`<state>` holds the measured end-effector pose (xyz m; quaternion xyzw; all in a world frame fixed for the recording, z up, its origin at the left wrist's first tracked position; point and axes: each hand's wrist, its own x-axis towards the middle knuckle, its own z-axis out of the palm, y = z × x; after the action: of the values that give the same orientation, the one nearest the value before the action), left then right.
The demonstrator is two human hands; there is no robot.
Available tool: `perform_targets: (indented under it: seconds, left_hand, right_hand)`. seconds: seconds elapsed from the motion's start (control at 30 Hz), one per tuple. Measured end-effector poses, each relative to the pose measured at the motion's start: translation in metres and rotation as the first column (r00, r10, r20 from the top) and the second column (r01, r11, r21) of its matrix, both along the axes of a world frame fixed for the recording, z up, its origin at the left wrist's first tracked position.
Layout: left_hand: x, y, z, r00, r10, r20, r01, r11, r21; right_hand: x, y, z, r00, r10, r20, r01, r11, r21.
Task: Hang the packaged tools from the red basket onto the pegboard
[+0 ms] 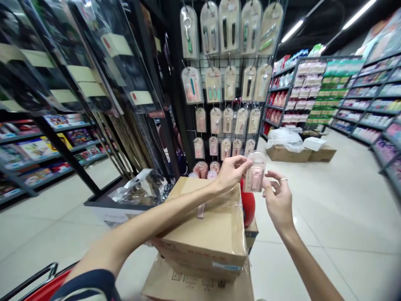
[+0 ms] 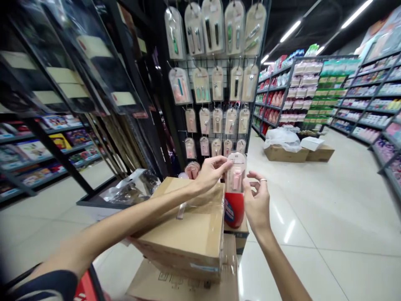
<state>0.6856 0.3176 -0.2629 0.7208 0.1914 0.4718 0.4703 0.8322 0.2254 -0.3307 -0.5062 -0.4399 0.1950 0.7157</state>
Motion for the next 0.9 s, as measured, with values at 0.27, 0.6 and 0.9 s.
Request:
perform_targets:
  seconds: [0.27,0.6,0.9]
  left_hand:
    - [0.016,0.036,-0.059,0.987,0.047,0.154,-0.013,0.976,-0.218]
    - [-0.025,0.073,-0.024,0.806,0.523,0.275,-0.551,0.834,0.029]
    - [-0.109,0.131,-0.018,0.506,0.808,0.301,-0.861,0.451,0.236]
  right_hand:
    - [0.017,0.043,-0.039,0.996,0.093,-0.018,-0.093,0.996,-0.016]
    - [-0.019,0.16,0.059,0.943,0.304,0.133,-0.321,0.938,0.132]
    - [-0.146,0.309,0.145,0.925,0.225,0.306,-0.302,0.925,0.231]
